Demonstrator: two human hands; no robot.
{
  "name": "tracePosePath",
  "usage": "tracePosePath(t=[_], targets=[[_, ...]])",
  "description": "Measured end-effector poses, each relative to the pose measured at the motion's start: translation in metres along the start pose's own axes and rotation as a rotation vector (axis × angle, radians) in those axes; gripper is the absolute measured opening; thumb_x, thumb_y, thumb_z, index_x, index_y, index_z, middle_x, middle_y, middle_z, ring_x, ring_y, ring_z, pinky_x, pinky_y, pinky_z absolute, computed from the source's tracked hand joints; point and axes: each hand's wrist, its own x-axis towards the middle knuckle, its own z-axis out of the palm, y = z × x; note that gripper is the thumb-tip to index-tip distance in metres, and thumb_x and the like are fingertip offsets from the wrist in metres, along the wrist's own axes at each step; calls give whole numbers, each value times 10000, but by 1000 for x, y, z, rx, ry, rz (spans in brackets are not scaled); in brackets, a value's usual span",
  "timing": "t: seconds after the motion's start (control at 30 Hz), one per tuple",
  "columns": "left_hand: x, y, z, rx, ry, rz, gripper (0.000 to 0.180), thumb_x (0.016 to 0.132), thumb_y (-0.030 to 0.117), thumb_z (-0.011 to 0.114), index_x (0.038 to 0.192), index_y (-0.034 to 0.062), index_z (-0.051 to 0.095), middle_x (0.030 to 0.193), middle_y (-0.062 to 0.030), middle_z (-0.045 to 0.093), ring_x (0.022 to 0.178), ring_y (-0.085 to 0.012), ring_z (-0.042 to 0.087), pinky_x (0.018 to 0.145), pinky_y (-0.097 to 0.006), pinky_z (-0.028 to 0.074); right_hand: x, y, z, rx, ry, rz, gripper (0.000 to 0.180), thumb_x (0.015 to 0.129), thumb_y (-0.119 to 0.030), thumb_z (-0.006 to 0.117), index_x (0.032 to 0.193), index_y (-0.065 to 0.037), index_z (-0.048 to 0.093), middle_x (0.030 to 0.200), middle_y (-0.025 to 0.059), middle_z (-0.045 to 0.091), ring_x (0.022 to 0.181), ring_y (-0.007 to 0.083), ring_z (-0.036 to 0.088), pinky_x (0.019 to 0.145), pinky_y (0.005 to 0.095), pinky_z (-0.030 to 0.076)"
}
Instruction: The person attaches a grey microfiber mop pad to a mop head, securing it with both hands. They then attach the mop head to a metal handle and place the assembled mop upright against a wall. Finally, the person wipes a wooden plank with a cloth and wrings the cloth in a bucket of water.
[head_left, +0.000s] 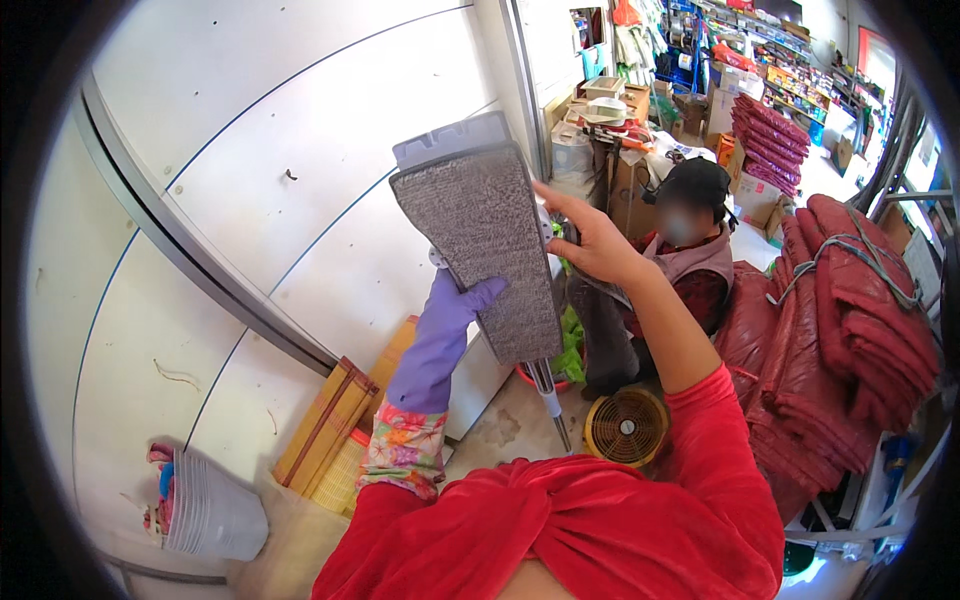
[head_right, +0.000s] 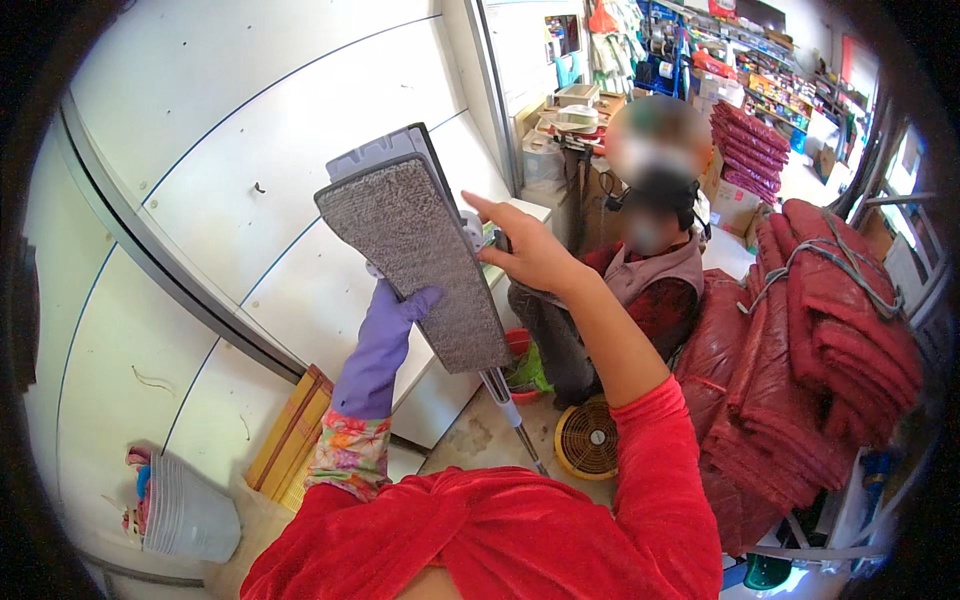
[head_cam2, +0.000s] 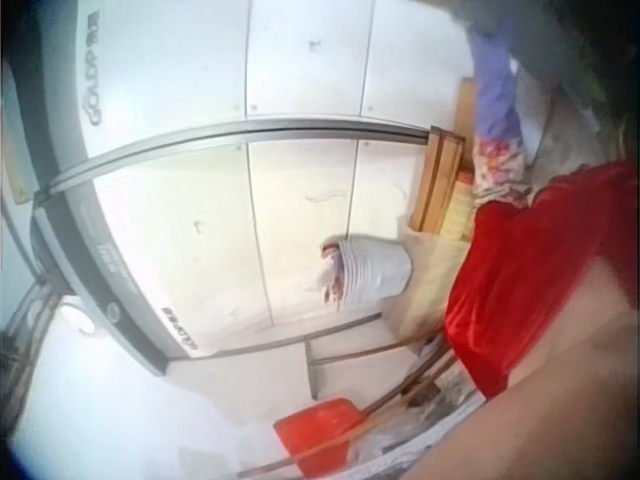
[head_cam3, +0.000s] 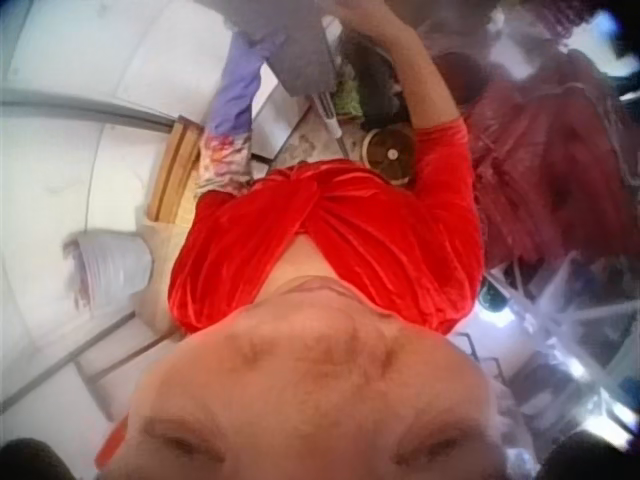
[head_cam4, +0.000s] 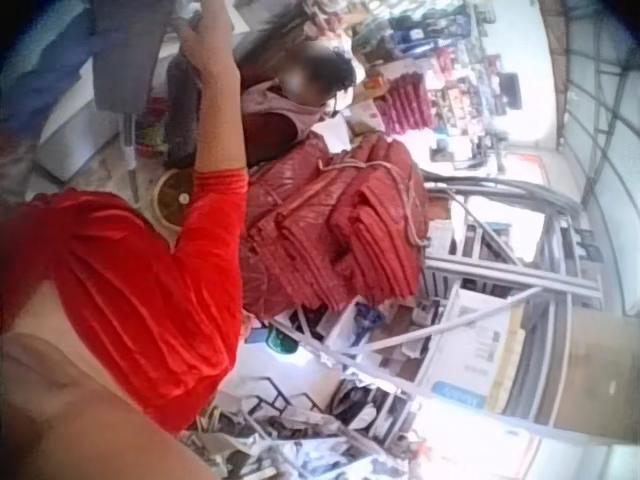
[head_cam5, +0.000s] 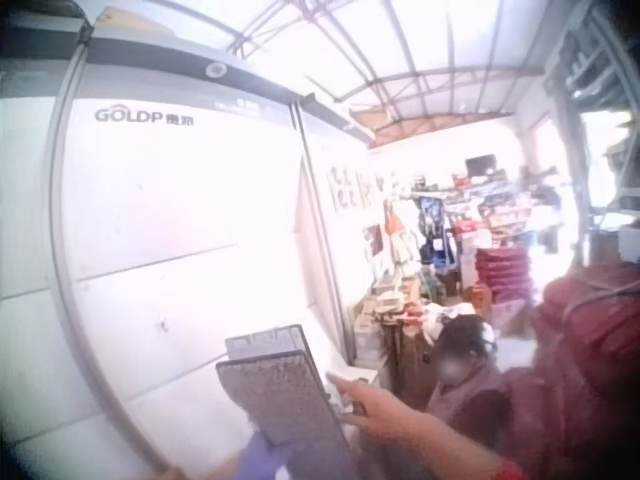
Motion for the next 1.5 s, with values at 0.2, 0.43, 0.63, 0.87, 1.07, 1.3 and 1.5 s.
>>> tracePosePath(t=[0.2, 0.43, 0.63, 0.87, 1.07, 1.3, 1.5], targets=[[4, 5, -7, 36, -83, 9, 827, 750, 122, 783, 1392, -19, 281, 1300, -130, 504, 1180, -229, 503, 1001, -343, 405, 7, 7, 5, 31, 45, -27, 622, 789, 14, 618, 1378, -87, 446, 1261, 154, 568, 1182, 274, 535, 998, 359, 403], [4, 7, 8, 80, -91, 24, 776, 766, 102, 762, 1376, -25, 300, 1283, -148, 506, 1170, -233, 509, 998, -348, 412, 32, 8, -4, 145, 407, 139, 295, 844, -70, 626, 1126, -11, 562, 994, 59, 614, 902, 111, 550, 837, 286, 437], [26, 29, 27, 264, 281, 442, 648, 831, 85, 690, 1351, -48, 327, 1197, -166, 538, 1094, -230, 560, 942, -350, 473, 42, 12, 2, 445, 484, 337, 128, 886, -134, 606, 844, -15, 588, 681, -38, 535, 570, 19, 416, 503, 226, 326], [41, 29, 28, 41, 290, 382, 513, 815, -15, 644, 1261, -34, 391, 1118, -148, 556, 1012, -193, 574, 857, -305, 498, 33, -21, 10, 450, 573, 238, 164, 918, -155, 575, 898, -4, 637, 766, -15, 570, 705, 42, 494, 658, 223, 397], [29, 40, 42, 8, 212, 435, 595, 788, 14, 691, 1292, -11, 376, 1145, -157, 540, 1014, -188, 562, 874, -317, 477, 16, -8, 7, 252, 424, 124, 254, 879, -122, 658, 1090, 6, 594, 1073, 17, 585, 962, 135, 540, 882, 273, 414], [25, 42, 26, 177, 85, 377, 760, 745, 92, 766, 1370, 10, 341, 1189, -157, 515, 1096, -240, 527, 945, -376, 442, 5, 3, -3, 751, 319, 170, 304, 878, -93, 667, 1164, -22, 592, 1043, -13, 628, 961, 92, 556, 861, 259, 451], [21, 61, 27, 266, -76, 345, 749, 730, 158, 806, 1343, -12, 411, 1235, -146, 509, 1134, -258, 520, 989, -369, 417, 8, -2, -9, 549, 299, 131, 330, 863, -123, 688, 1164, -20, 599, 1046, 6, 594, 983, 116, 541, 878, 278, 440]])
